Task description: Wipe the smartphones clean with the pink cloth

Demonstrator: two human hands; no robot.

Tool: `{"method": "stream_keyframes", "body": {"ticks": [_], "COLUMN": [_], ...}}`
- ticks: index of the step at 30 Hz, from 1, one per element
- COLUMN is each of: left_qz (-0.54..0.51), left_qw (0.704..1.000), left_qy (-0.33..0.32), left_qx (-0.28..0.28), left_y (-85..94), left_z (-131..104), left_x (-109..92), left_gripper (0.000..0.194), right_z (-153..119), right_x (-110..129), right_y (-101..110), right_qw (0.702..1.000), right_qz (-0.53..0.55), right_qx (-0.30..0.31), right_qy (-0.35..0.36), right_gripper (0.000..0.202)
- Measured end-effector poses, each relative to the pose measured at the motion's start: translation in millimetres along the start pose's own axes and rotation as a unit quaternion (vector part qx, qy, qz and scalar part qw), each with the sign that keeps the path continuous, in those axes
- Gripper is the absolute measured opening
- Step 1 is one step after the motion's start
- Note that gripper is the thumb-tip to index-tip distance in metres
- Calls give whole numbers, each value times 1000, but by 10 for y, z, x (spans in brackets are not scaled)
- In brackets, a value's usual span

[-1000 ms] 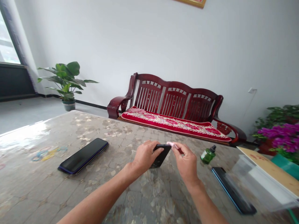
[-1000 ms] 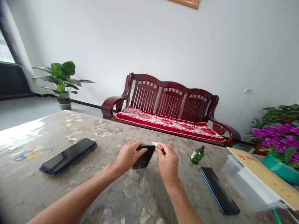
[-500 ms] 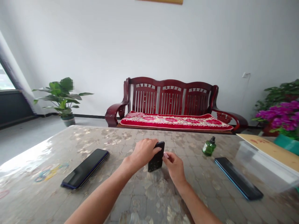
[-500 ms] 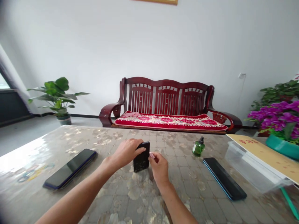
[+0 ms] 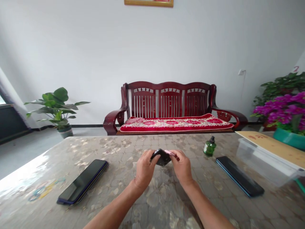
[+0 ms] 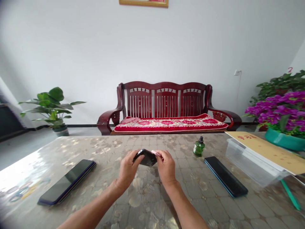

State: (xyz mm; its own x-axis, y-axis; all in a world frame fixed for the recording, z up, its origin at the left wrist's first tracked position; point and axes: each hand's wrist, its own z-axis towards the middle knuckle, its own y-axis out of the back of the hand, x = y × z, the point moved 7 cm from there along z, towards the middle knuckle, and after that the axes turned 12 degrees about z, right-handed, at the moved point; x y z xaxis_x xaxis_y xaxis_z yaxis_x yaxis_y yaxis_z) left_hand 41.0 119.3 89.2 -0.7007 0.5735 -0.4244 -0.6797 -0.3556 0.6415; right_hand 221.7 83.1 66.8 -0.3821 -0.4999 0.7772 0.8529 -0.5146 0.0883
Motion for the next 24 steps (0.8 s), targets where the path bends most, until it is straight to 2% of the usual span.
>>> {"method": "stream_keyframes", "body": {"ticks": [3,5,10,14,17,21,24], "left_qz": [-37,-35,36,75,82,98,124], "left_qw": [999,999,994,980,979,980,978], "left_qy": [10,19,41,47,44,-7,-37], "left_qx": [-19,-9,89,179,183,173,166], "left_y": [-10,14,53,-45,-99,-134,-122], "left_z": [-101,-141,-239,-383,-448,-462,-456], "left_x": [101,185,411,540,590,539,470], "left_gripper": [16,16,12,8,9,9,12], "right_z": [-45,-82,-196,-300,-298,-216,-236], "right_x": [84,161,401,484,423,284,309], "right_y": [-43,-91,-278,-415,-349,-184,-211], "right_qw": [997,993,977,955,942,939,939], "right_qz": [-41,-59,-91,-146,-199,-244,-239], "right_qx": [21,32,70,133,131,100,101], "right_qy": [59,101,182,223,237,219,227], "right_gripper": [19,19,17,21,24,25,24]}}
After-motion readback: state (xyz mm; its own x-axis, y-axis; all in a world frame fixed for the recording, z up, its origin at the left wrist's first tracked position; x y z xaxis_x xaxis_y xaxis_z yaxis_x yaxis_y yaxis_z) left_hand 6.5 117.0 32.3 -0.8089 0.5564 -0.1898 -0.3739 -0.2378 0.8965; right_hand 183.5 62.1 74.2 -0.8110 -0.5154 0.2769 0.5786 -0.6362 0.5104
